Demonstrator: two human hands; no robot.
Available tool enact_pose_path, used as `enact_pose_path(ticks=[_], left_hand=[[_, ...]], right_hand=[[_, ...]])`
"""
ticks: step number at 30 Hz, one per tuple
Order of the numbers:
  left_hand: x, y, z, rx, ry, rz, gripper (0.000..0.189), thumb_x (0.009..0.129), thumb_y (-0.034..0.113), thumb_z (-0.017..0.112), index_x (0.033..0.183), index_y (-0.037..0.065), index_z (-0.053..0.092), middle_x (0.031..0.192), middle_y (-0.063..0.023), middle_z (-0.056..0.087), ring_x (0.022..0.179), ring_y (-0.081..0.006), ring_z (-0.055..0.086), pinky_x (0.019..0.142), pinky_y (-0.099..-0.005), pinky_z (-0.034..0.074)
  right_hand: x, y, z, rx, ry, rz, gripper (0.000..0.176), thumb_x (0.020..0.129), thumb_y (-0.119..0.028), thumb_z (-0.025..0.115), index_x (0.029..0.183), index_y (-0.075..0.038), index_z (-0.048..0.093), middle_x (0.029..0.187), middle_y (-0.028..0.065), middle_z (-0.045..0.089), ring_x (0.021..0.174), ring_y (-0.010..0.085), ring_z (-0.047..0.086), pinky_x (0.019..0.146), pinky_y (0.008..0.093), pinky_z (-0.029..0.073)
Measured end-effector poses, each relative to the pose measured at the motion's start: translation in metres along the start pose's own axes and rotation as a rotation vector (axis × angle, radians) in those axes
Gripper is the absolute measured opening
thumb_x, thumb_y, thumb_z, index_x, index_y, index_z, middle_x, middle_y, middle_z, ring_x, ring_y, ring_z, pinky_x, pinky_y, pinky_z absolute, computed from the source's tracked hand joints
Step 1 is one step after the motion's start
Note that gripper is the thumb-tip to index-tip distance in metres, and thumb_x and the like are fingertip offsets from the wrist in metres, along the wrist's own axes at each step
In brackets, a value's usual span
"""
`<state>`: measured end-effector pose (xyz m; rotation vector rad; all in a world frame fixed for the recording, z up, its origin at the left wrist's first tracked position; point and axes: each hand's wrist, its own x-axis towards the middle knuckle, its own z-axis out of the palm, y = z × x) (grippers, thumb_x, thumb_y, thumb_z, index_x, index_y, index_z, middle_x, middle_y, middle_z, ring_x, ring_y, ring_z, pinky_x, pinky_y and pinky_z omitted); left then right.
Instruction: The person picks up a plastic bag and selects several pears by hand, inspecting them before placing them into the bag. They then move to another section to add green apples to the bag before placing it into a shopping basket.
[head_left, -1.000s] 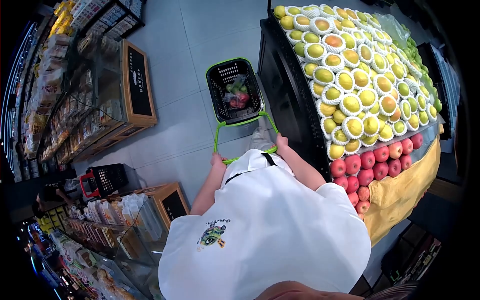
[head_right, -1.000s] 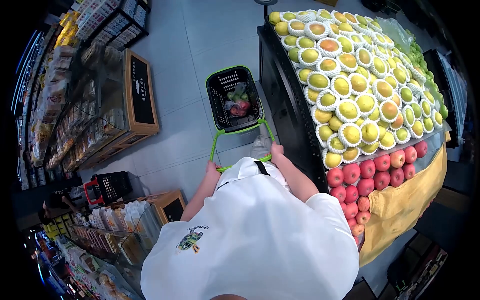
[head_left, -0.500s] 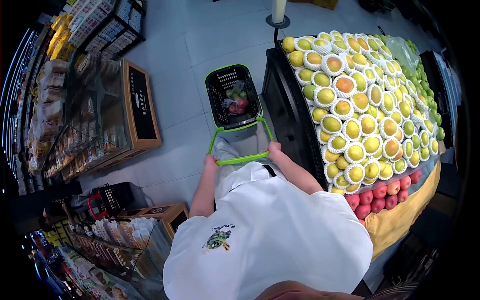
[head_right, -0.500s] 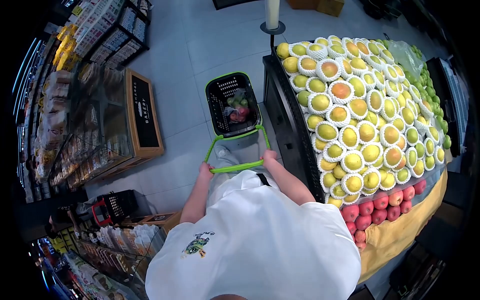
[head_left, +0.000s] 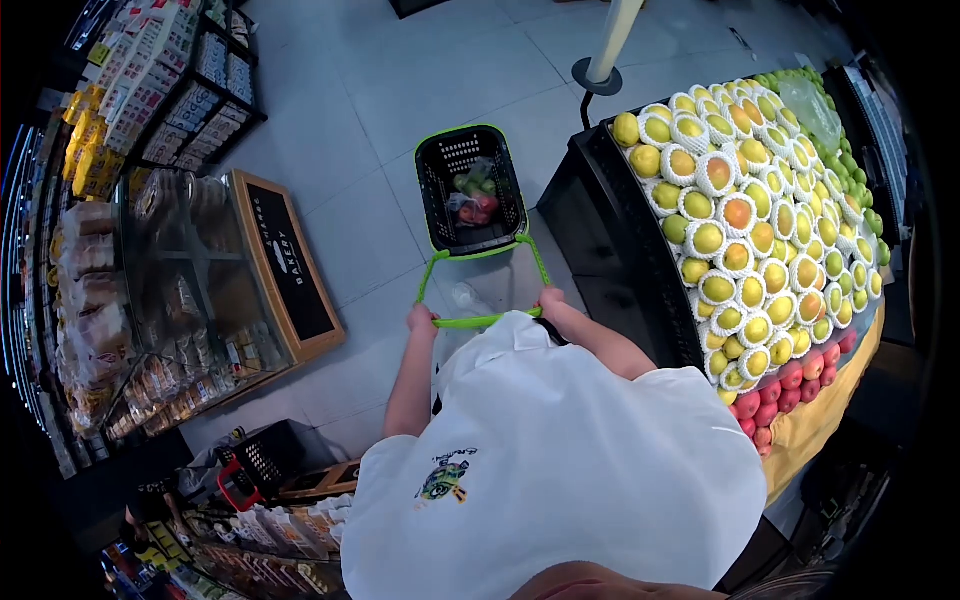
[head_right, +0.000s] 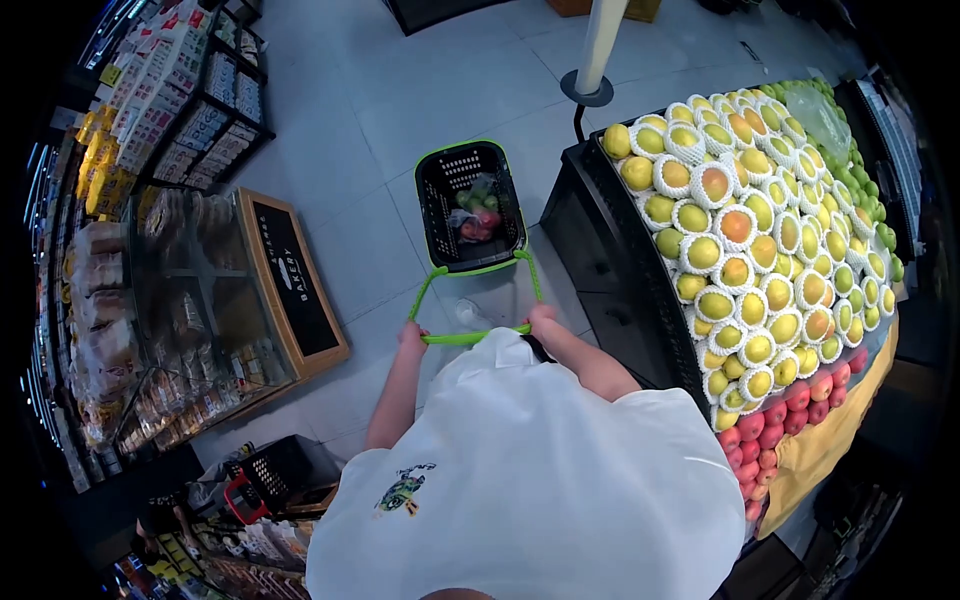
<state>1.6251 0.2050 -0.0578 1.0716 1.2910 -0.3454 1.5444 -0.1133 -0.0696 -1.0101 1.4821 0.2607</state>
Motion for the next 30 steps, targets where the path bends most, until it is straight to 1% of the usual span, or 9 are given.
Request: enact_pose_path(ticks=[3,7,9,12,20,22,24,26,30], left_hand=[[0.019,0.052,0.02,0.072,-0.109,0.068,0.03,0.105,0.028,0.047,0.107,-0.002,0.051,0.081,-0.0122,0.048,0.058,-0.0225,0.048,0.047,-0.0351,0.044],[0.04,0.127,0.044,0.107,-0.045,0.054,0.033,0.103,0.028,0.048,0.108,-0.004,0.052,0.08,-0.0126,0.05,0.056,-0.0225,0.049,0.048,-0.0362,0.046],[0.04,0.147,0.065,0.105,-0.034,0.066,0.02,0.095,0.014,0.047,0.107,-0.002,0.05,0.085,-0.0145,0.049,0.061,-0.0214,0.046,0.05,-0.0358,0.044],[0.069,0.176,0.081,0.204,-0.058,0.114,0.036,0.102,0.028,0.047,0.106,-0.007,0.053,0.076,-0.0139,0.054,0.053,-0.0236,0.051,0.047,-0.0387,0.047],[0.107,0.259,0.137,0.285,-0.088,0.13,0.022,0.1,0.015,0.045,0.106,-0.004,0.054,0.081,-0.0162,0.054,0.055,-0.0257,0.053,0.049,-0.0423,0.048],[0.127,0.275,0.15,0.309,-0.142,0.126,0.019,0.099,0.012,0.044,0.106,-0.003,0.053,0.083,-0.0156,0.053,0.057,-0.0255,0.052,0.05,-0.042,0.047],[0.144,0.316,0.171,0.311,-0.214,0.115,0.018,0.099,0.011,0.044,0.107,-0.002,0.052,0.083,-0.0142,0.051,0.059,-0.0242,0.05,0.051,-0.0406,0.047],[0.154,0.337,0.193,0.317,-0.251,0.097,0.019,0.098,0.013,0.045,0.108,-0.002,0.052,0.082,-0.0132,0.049,0.059,-0.0228,0.048,0.052,-0.0397,0.046],[0.149,0.372,0.239,0.354,-0.198,0.091,0.021,0.098,0.017,0.048,0.105,-0.003,0.053,0.081,-0.013,0.048,0.058,-0.0222,0.048,0.052,-0.0387,0.046]], right_hand=[[-0.004,-0.006,0.034,0.073,0.021,0.055,0.033,0.103,-0.011,0.041,0.13,0.001,0.056,0.101,0.0185,0.061,0.073,0.0311,0.064,0.062,0.0474,0.056],[-0.037,-0.032,0.097,0.179,0.0,0.062,0.035,0.1,-0.006,0.041,0.131,0.0,0.056,0.101,0.0182,0.059,0.075,0.0313,0.062,0.064,0.0473,0.055],[-0.039,-0.046,0.117,0.201,0.046,0.09,0.035,0.098,-0.005,0.042,0.13,-0.001,0.056,0.1,0.0181,0.059,0.075,0.031,0.062,0.063,0.0471,0.054],[-0.035,-0.053,0.144,0.242,0.09,0.128,0.034,0.096,-0.004,0.043,0.128,-0.003,0.057,0.099,0.0173,0.058,0.074,0.0302,0.061,0.062,0.047,0.053],[-0.027,-0.108,0.21,0.302,0.099,0.13,0.024,0.097,-0.007,0.045,0.117,0.002,0.056,0.095,0.0184,0.057,0.073,0.0282,0.061,0.06,0.0457,0.052],[-0.018,-0.123,0.218,0.03,-0.073,0.101,0.016,0.098,-0.008,0.046,0.108,0.001,0.054,0.089,0.0181,0.055,0.071,0.0266,0.058,0.059,0.0425,0.052],[0.035,-0.138,0.238,0.476,-0.118,0.362,0.01,0.098,-0.01,0.047,0.102,-0.002,0.052,0.085,0.0154,0.052,0.067,0.0252,0.054,0.058,0.04,0.052],[0.012,-0.179,0.253,0.561,-0.094,0.444,0.014,0.102,-0.016,0.046,0.093,-0.006,0.049,0.07,0.0074,0.048,0.058,0.0198,0.049,0.053,0.0346,0.047],[0.036,-0.206,0.277,0.663,-0.018,0.503,0.013,0.103,-0.018,0.049,0.097,-0.006,0.049,0.074,0.0078,0.048,0.056,0.0177,0.047,0.049,0.0321,0.044]])
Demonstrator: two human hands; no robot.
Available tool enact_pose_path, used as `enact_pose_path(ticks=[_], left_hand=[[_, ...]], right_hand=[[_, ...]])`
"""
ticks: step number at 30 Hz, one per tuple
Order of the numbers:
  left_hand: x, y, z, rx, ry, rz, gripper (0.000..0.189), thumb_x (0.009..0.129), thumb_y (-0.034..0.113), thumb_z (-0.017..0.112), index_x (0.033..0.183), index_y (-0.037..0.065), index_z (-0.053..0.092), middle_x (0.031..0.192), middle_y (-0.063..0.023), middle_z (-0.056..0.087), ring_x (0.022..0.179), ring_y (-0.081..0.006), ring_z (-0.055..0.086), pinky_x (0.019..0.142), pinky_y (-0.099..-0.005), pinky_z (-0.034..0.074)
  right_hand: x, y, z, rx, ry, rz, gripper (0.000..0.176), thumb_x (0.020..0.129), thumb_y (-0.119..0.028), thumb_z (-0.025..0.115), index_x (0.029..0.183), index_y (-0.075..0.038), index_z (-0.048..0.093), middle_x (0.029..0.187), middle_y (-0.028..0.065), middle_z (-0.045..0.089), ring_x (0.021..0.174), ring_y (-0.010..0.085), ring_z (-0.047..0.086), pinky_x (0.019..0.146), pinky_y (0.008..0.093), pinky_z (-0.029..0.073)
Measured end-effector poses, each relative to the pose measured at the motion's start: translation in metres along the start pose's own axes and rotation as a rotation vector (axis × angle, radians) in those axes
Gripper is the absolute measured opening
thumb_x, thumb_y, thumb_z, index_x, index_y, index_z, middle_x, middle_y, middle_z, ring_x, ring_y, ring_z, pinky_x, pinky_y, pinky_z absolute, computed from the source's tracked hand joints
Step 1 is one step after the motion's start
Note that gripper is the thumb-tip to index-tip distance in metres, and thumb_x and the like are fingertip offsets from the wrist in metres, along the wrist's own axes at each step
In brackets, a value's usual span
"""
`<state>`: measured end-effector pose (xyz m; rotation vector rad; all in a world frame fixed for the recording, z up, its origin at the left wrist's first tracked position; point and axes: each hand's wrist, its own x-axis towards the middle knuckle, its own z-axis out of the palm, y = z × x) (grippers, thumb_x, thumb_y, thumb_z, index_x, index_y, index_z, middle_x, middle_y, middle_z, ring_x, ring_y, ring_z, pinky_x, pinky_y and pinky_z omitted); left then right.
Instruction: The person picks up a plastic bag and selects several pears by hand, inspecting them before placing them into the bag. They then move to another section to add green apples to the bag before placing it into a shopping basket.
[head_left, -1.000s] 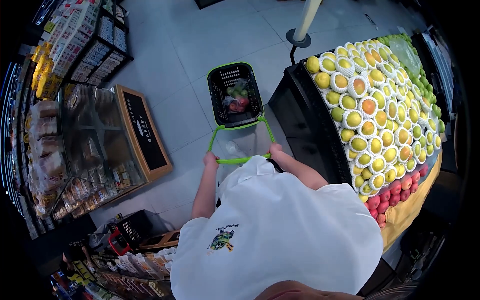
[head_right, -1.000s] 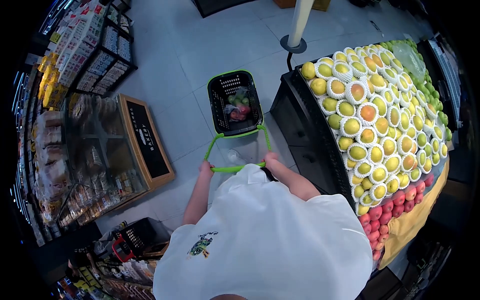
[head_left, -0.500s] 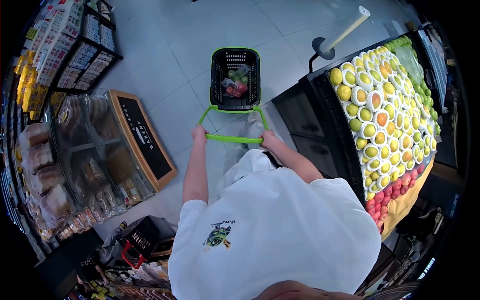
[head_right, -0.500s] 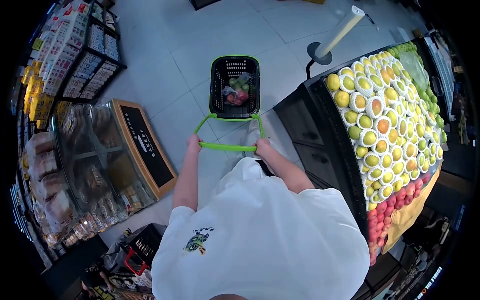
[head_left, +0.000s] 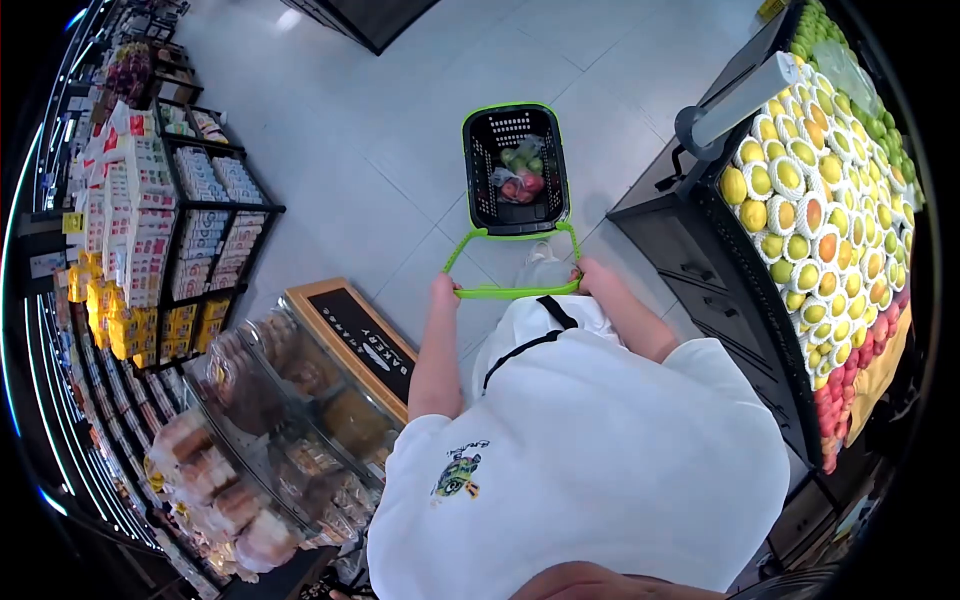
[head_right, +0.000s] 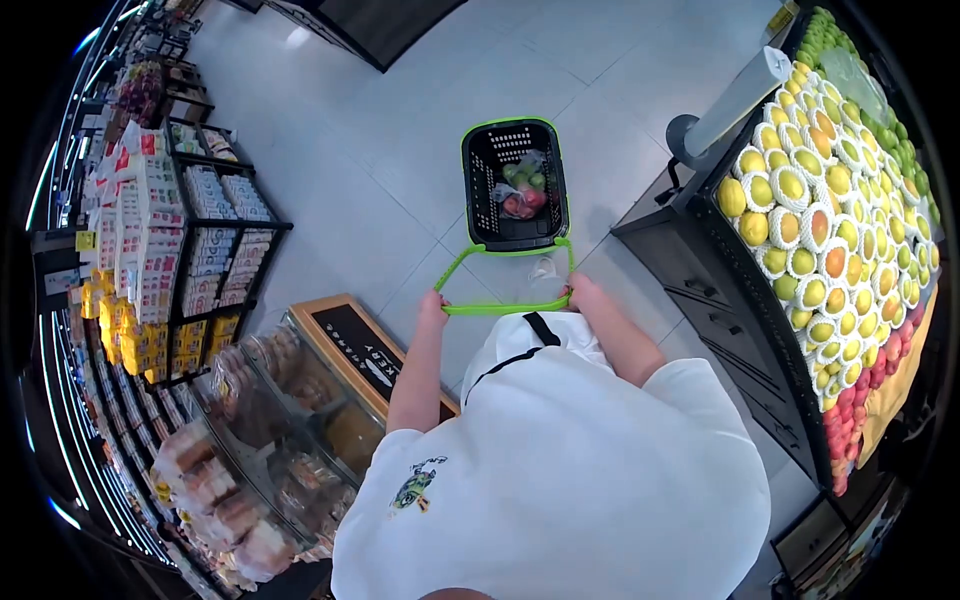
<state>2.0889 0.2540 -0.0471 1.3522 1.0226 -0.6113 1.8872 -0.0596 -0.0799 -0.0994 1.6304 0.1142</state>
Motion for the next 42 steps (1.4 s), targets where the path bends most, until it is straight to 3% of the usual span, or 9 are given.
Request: enact_pose_path(ticks=[13,18,27,30,34,36,38,40,42], left_hand=[[0.06,0.15,0.097,0.39,-0.064,0.158,0.028,0.095,0.021,0.052,0.097,-0.006,0.058,0.079,-0.016,0.055,0.056,-0.0253,0.054,0.049,-0.0391,0.047],[0.104,0.211,0.149,0.495,-0.196,0.194,0.019,0.091,0.011,0.048,0.097,-0.005,0.055,0.075,-0.0161,0.052,0.055,-0.0259,0.052,0.048,-0.0399,0.045],[0.116,0.313,0.237,0.65,-0.202,0.212,0.024,0.091,0.011,0.048,0.101,-0.009,0.057,0.076,-0.016,0.053,0.053,-0.0232,0.051,0.046,-0.0397,0.044],[0.131,0.334,0.269,0.772,-0.291,0.244,0.025,0.091,0.012,0.047,0.102,-0.009,0.057,0.076,-0.0152,0.053,0.053,-0.0231,0.051,0.046,-0.0399,0.043],[0.166,0.362,0.31,0.867,-0.378,0.276,0.035,0.098,0.023,0.05,0.103,-0.01,0.06,0.077,-0.0182,0.06,0.055,-0.0276,0.06,0.051,-0.0416,0.05],[0.192,0.369,0.338,0.868,-0.408,0.25,0.034,0.097,0.022,0.049,0.104,-0.009,0.06,0.079,-0.0185,0.059,0.058,-0.0274,0.059,0.053,-0.0421,0.05],[0.191,0.385,0.364,0.903,-0.423,0.25,0.033,0.096,0.021,0.048,0.107,-0.007,0.06,0.082,-0.0182,0.059,0.06,-0.0269,0.059,0.053,-0.042,0.049],[0.178,0.407,0.389,0.953,-0.464,0.25,0.028,0.094,0.019,0.046,0.105,-0.004,0.057,0.08,-0.016,0.054,0.061,-0.0245,0.054,0.052,-0.0397,0.046],[0.199,0.414,0.423,0.997,-0.536,0.242,0.022,0.092,0.017,0.045,0.1,-0.002,0.055,0.077,-0.0139,0.049,0.06,-0.0228,0.05,0.05,-0.0373,0.043]], right_hand=[[0.022,0.015,0.113,-0.619,0.094,-0.21,0.029,0.098,-0.011,0.046,0.12,-0.003,0.063,0.092,0.018,0.065,0.074,0.0348,0.067,0.068,0.0574,0.058],[0.015,0.026,0.163,-1.902,0.137,-0.894,0.026,0.086,-0.017,0.057,0.099,-0.01,0.08,0.111,0.0165,0.075,0.1,0.0327,0.073,0.082,0.0428,0.058],[0.019,0.029,0.259,-1.655,0.223,-0.785,0.03,0.089,-0.024,0.057,0.1,-0.006,0.079,0.106,0.019,0.075,0.1,0.0356,0.073,0.087,0.0436,0.058],[0.188,0.037,0.271,-1.66,0.282,-0.891,0.027,0.087,-0.021,0.059,0.101,-0.008,0.078,0.109,0.0174,0.075,0.097,0.0347,0.074,0.084,0.044,0.058],[0.042,0.014,0.315,-1.736,0.149,-0.849,0.023,0.086,-0.015,0.062,0.099,-0.004,0.077,0.101,0.0183,0.075,0.085,0.0349,0.075,0.068,0.0477,0.06],[0.029,-0.001,0.343,-0.608,0.292,-0.372,0.014,0.081,-0.004,0.066,0.088,-0.007,0.077,0.095,0.015,0.075,0.081,0.0344,0.073,0.068,0.0445,0.061],[0.027,-0.006,0.356,-1.089,0.208,-0.613,0.016,0.083,-0.002,0.065,0.095,-0.003,0.075,0.095,0.0166,0.073,0.079,0.0353,0.072,0.059,0.05,0.06],[-0.016,-0.012,0.389,-0.29,0.281,-0.393,0.019,0.085,-0.004,0.066,0.102,-0.001,0.074,0.098,0.0193,0.073,0.078,0.0365,0.072,0.056,0.0508,0.059],[0.028,-0.022,0.399,-0.583,0.205,-0.479,0.017,0.086,-0.008,0.067,0.098,0.001,0.074,0.099,0.0211,0.074,0.084,0.0353,0.075,0.055,0.0504,0.058]])
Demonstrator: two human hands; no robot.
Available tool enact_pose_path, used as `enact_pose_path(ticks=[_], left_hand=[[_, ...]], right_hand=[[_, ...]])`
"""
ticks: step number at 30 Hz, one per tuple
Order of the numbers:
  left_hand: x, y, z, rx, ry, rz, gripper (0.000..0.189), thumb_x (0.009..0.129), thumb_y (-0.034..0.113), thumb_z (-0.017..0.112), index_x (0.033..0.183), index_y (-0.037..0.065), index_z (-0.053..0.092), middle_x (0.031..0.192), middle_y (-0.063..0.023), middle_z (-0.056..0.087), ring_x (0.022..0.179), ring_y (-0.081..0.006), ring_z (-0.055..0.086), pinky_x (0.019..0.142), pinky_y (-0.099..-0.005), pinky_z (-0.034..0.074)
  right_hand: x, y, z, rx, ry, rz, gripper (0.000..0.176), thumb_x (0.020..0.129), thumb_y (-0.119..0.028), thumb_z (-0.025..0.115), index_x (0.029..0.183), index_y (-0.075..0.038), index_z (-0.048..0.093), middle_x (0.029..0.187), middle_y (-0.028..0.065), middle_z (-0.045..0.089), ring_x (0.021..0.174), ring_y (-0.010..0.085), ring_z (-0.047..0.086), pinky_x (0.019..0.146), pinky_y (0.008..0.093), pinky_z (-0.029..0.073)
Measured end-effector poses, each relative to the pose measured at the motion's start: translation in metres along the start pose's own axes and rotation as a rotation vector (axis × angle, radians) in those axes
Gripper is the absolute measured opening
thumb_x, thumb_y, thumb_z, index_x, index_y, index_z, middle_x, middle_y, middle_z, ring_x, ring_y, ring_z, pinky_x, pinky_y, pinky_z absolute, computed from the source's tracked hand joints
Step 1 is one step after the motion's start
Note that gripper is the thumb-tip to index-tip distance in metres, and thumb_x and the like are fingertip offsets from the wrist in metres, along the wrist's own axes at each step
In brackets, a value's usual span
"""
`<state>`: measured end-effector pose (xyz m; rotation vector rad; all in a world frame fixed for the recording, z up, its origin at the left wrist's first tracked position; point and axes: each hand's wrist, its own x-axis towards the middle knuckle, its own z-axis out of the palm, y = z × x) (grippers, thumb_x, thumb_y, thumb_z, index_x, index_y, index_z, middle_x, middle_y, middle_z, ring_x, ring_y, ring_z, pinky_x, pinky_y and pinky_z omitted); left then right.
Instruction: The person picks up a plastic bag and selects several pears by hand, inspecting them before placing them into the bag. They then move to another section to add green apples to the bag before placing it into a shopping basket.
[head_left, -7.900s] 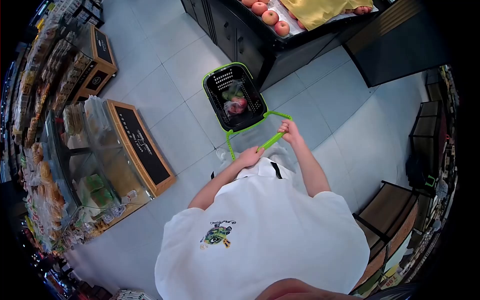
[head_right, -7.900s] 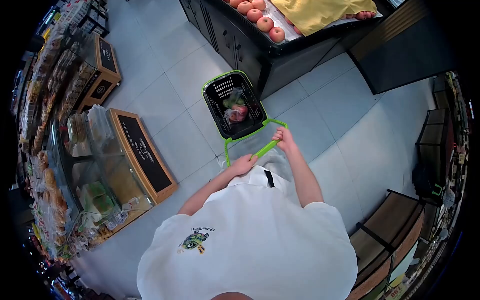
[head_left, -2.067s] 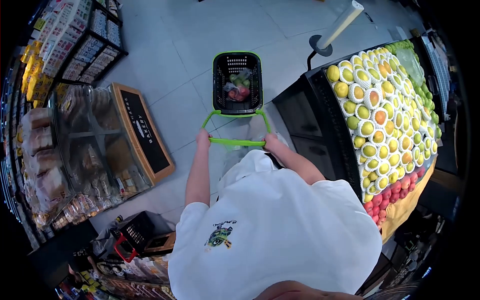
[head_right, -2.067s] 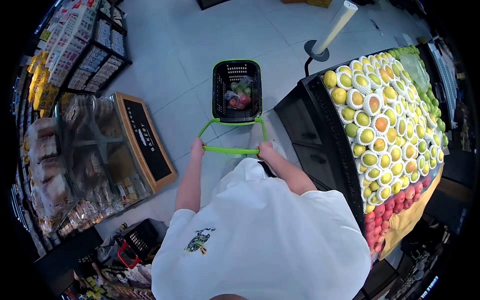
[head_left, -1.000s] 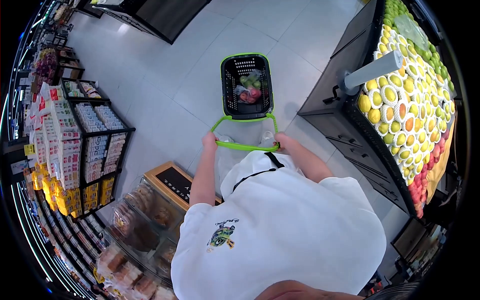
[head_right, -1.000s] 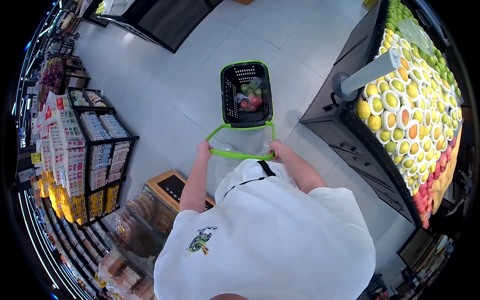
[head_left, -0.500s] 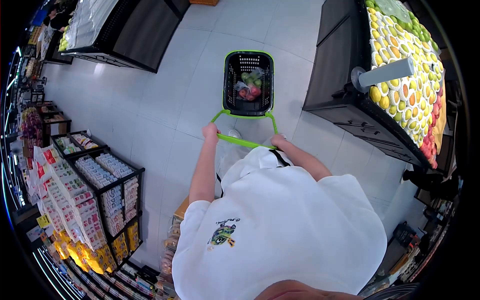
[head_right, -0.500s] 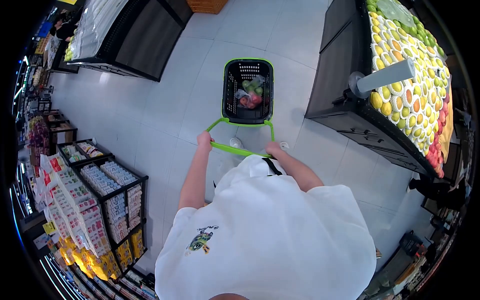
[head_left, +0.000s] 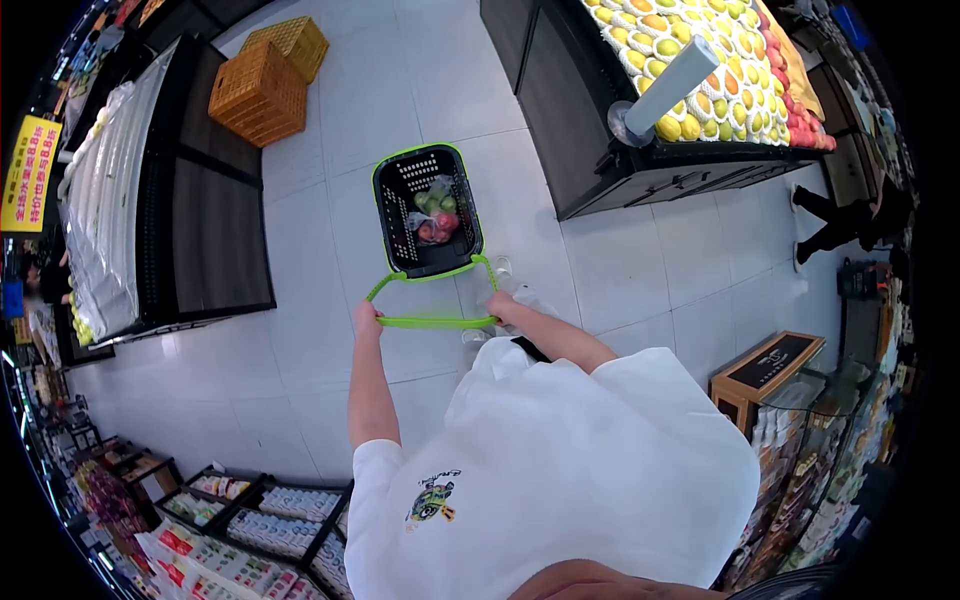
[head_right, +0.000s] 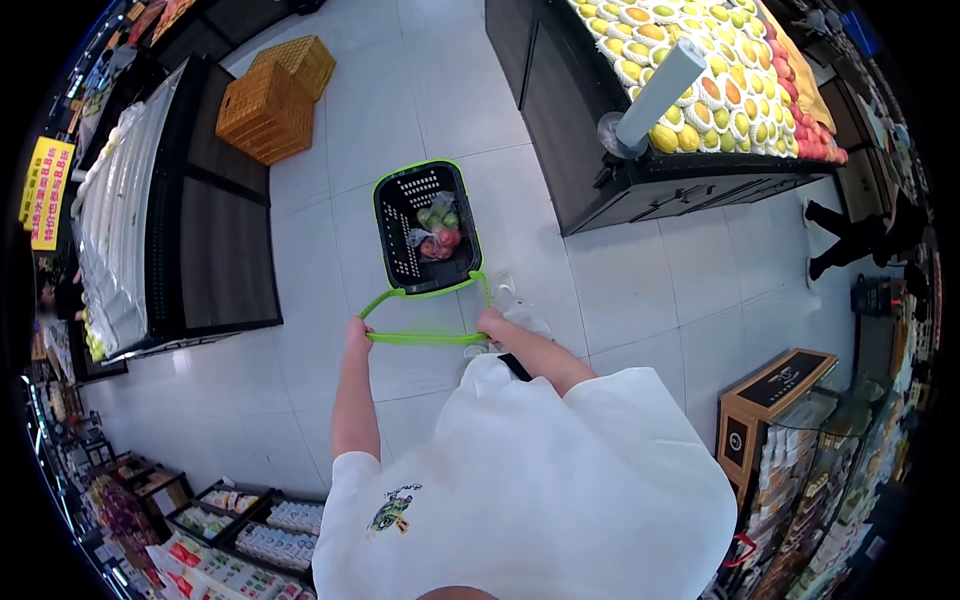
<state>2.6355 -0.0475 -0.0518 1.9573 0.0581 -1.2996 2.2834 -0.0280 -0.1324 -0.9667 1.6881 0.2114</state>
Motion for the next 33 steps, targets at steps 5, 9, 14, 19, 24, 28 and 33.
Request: enact_pose_path(ticks=[5,9,14,19,24,28,33], left_hand=[[0.056,0.046,-0.008,0.002,-0.054,0.027,0.011,0.093,0.014,0.044,0.091,0.004,0.049,0.075,-0.0077,0.043,0.054,-0.0168,0.041,0.045,-0.0307,0.036],[0.049,0.099,-0.008,-0.008,-0.049,-0.058,0.009,0.098,0.013,0.048,0.093,0.006,0.047,0.077,-0.0052,0.042,0.053,-0.0128,0.037,0.044,-0.0281,0.033],[0.068,0.138,0.016,-0.014,-0.08,-0.081,0.007,0.1,0.01,0.049,0.095,0.006,0.046,0.08,-0.0048,0.043,0.053,-0.0116,0.036,0.044,-0.0258,0.034],[0.08,0.184,0.083,-0.071,-0.11,-0.087,0.007,0.1,0.011,0.046,0.097,0.004,0.047,0.08,-0.0048,0.041,0.056,-0.0128,0.035,0.046,-0.0265,0.035],[0.101,0.2,0.133,-0.155,-0.115,-0.17,0.007,0.099,0.01,0.046,0.095,0.006,0.044,0.079,-0.0051,0.04,0.055,-0.0136,0.035,0.047,-0.0278,0.036],[0.107,0.199,0.173,-0.151,-0.148,-0.128,0.009,0.1,0.012,0.046,0.093,0.007,0.043,0.078,-0.0047,0.04,0.055,-0.0134,0.035,0.047,-0.0287,0.036],[0.138,0.219,0.214,-0.14,-0.168,-0.136,0.009,0.1,0.013,0.045,0.093,0.008,0.043,0.077,-0.0041,0.04,0.053,-0.0147,0.035,0.047,-0.0289,0.036]], right_hand=[[-0.033,-0.066,0.014,-0.075,0.223,-0.005,0.024,0.09,-0.015,0.063,0.104,-0.001,0.076,0.11,0.02,0.074,0.105,0.0358,0.072,0.084,0.0458,0.06],[0.061,-0.071,0.061,-0.226,0.234,-0.002,0.024,0.09,-0.015,0.062,0.106,-0.005,0.078,0.107,0.0178,0.075,0.103,0.0346,0.073,0.089,0.0438,0.059],[0.056,-0.128,-0.013,-0.967,-0.111,-0.57,0.025,0.085,-0.014,0.064,0.103,-0.01,0.08,0.106,0.0136,0.076,0.099,0.0333,0.074,0.084,0.0443,0.059],[0.258,-0.084,0.013,-0.585,0.022,-0.279,0.025,0.081,-0.017,0.067,0.101,-0.01,0.079,0.108,0.0151,0.076,0.1,0.0334,0.073,0.082,0.0431,0.059],[0.178,-0.155,-0.1,-0.01,0.113,-0.066,0.028,0.084,-0.021,0.065,0.102,-0.004,0.078,0.11,0.0199,0.074,0.102,0.0347,0.073,0.085,0.0451,0.058],[0.2,-0.164,-0.133,0.195,0.256,0.062,0.03,0.084,-0.021,0.065,0.103,0.001,0.075,0.11,0.025,0.073,0.103,0.0378,0.073,0.085,0.046,0.059],[0.123,-0.218,-0.213,0.106,0.202,-0.055,0.031,0.086,-0.02,0.064,0.105,0.002,0.074,0.11,0.0258,0.073,0.101,0.0398,0.073,0.086,0.046,0.059]])
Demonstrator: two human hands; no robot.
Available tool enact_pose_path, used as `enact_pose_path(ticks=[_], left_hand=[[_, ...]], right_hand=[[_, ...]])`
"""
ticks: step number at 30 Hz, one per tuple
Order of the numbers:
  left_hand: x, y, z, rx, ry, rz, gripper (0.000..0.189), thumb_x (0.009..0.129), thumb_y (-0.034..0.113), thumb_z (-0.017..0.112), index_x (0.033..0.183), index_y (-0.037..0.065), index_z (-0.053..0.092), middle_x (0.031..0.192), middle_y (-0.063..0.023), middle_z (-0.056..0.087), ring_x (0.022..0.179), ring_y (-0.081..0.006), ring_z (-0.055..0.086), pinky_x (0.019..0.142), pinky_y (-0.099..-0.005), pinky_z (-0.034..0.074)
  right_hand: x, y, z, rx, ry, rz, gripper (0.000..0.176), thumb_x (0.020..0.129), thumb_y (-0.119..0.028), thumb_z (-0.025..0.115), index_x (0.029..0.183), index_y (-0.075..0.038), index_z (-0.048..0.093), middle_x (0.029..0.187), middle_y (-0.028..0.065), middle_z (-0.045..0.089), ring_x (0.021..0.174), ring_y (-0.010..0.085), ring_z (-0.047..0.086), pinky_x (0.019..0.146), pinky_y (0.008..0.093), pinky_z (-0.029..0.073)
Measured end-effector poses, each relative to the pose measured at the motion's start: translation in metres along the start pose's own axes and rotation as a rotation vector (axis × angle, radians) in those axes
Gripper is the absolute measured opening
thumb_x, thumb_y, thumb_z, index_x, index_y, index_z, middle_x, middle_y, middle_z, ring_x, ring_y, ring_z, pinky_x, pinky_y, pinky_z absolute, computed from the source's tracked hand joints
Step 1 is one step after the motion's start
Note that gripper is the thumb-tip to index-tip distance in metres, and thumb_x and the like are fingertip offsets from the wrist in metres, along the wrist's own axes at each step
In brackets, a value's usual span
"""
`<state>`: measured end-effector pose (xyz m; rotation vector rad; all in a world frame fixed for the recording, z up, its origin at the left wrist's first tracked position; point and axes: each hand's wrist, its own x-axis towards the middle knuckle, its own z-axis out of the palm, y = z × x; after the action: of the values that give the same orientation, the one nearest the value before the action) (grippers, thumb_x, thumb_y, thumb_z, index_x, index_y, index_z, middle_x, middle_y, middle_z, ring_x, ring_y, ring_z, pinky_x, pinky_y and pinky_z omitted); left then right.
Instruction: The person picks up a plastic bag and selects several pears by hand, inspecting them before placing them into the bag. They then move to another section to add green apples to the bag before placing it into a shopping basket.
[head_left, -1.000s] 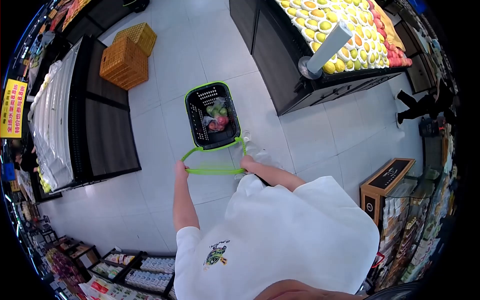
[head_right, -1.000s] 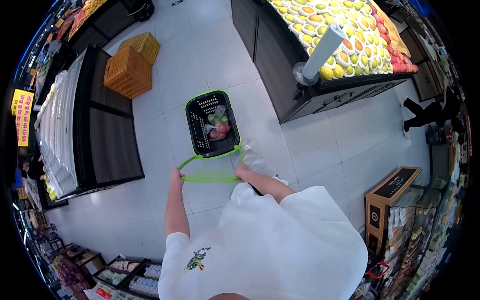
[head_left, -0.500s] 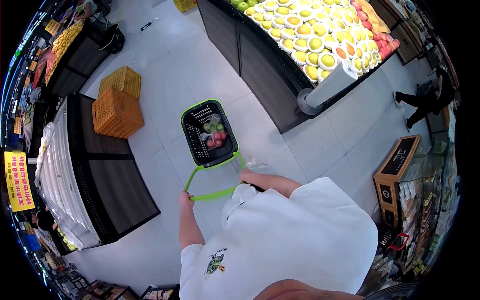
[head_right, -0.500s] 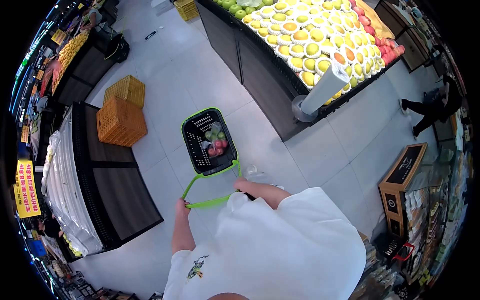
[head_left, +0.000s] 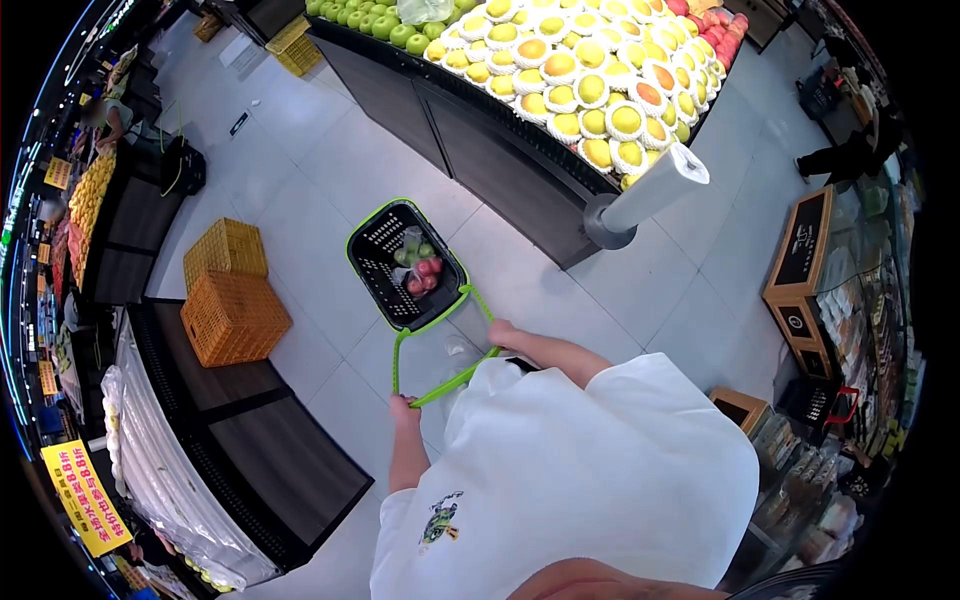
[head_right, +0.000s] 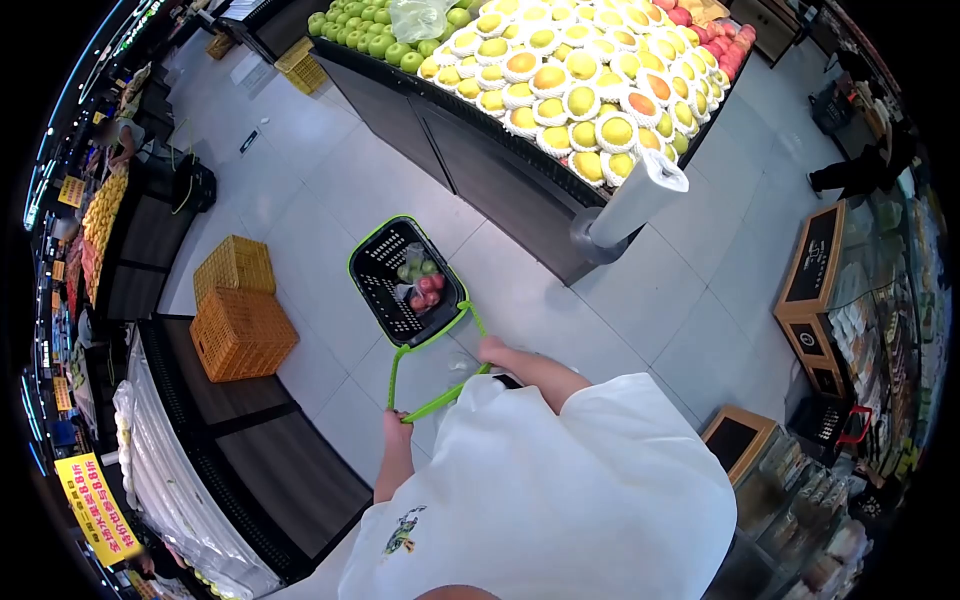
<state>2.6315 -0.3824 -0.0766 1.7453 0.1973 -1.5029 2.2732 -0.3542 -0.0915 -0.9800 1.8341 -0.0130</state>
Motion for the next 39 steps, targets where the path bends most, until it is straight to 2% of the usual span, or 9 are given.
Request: enact_pose_path(ticks=[16,18,22,28,30,31,33,36,39], left_hand=[[0.115,0.054,0.168,0.33,-0.233,-0.312,0.02,0.103,0.019,0.048,0.096,0.001,0.048,0.102,-0.0187,0.062,0.087,-0.0272,0.062,0.083,-0.0444,0.058],[0.119,0.074,0.168,0.647,-0.779,0.138,0.029,0.103,0.023,0.061,0.098,-0.003,0.049,0.109,-0.0224,0.065,0.093,-0.0245,0.062,0.087,-0.0444,0.055],[0.058,0.14,0.206,1.068,-0.921,0.428,0.035,0.098,0.022,0.072,0.097,-0.004,0.049,0.107,-0.0206,0.067,0.097,-0.0211,0.062,0.09,-0.0406,0.054],[0.152,0.14,0.245,0.778,-0.366,-0.26,0.052,0.105,0.04,0.037,0.117,-0.008,0.052,0.121,-0.0294,0.056,0.102,-0.0472,0.062,0.092,-0.0566,0.057],[0.14,0.15,0.277,1.934,-0.318,0.501,0.054,0.105,0.045,0.04,0.113,-0.005,0.06,0.118,-0.0272,0.064,0.1,-0.0474,0.065,0.09,-0.055,0.056],[0.134,0.15,0.287,1.938,-0.313,0.502,0.054,0.105,0.045,0.04,0.113,-0.005,0.06,0.118,-0.0272,0.064,0.1,-0.0474,0.065,0.09,-0.055,0.056],[0.105,0.152,0.308,1.682,-0.262,1.403,0.056,0.103,0.051,0.045,0.116,-0.001,0.064,0.111,-0.0232,0.071,0.102,-0.045,0.068,0.087,-0.0533,0.054],[0.086,0.169,0.361,1.742,-0.861,0.88,0.058,0.101,0.056,0.049,0.122,0.004,0.064,0.105,-0.0214,0.074,0.101,-0.0439,0.069,0.084,-0.0527,0.054],[0.033,0.181,0.408,1.86,-0.846,0.807,0.057,0.097,0.057,0.056,0.125,0.007,0.062,0.108,-0.0242,0.072,0.102,-0.0445,0.068,0.085,-0.0538,0.054]], right_hand=[[0.102,-0.113,-0.117,1.033,0.503,0.378,0.041,0.096,-0.008,0.054,0.134,0.004,0.045,0.105,0.0247,0.066,0.073,0.0326,0.073,0.059,0.0433,0.063],[0.134,-0.125,-0.123,1.108,0.526,0.346,0.039,0.095,-0.006,0.055,0.131,0.004,0.046,0.101,0.023,0.065,0.071,0.0317,0.072,0.059,0.0436,0.063],[0.149,-0.154,-0.144,1.274,0.437,0.321,0.03,0.092,-0.002,0.058,0.12,0.005,0.049,0.089,0.0175,0.062,0.068,0.0296,0.069,0.061,0.0443,0.064],[0.182,-0.168,-0.161,1.548,0.349,0.166,0.035,0.093,0.003,0.061,0.124,0.004,0.046,0.092,0.0156,0.063,0.074,0.029,0.069,0.069,0.0469,0.064],[0.181,-0.184,-0.176,1.566,0.378,0.152,0.037,0.093,0.004,0.062,0.126,0.004,0.046,0.093,0.0154,0.063,0.076,0.0287,0.069,0.071,0.0473,0.064],[0.182,-0.191,-0.183,1.58,0.412,0.143,0.04,0.093,0.005,0.064,0.128,0.004,0.045,0.093,0.0151,0.064,0.077,0.0285,0.069,0.072,0.0477,0.064],[0.191,-0.202,-0.194,1.623,0.428,0.152,0.043,0.093,0.005,0.065,0.13,0.003,0.044,0.093,0.0149,0.064,0.077,0.0282,0.069,0.072,0.0474,0.064],[0.202,-0.221,-0.217,1.696,0.439,0.147,0.041,0.093,0.005,0.065,0.129,0.004,0.045,0.093,0.0149,0.064,0.077,0.0282,0.069,0.072,0.0464,0.064],[0.238,-0.204,-0.228,1.703,0.32,0.109,0.03,0.093,0.003,0.064,0.12,0.005,0.052,0.093,0.0161,0.066,0.079,0.0292,0.071,0.074,0.0449,0.065]])
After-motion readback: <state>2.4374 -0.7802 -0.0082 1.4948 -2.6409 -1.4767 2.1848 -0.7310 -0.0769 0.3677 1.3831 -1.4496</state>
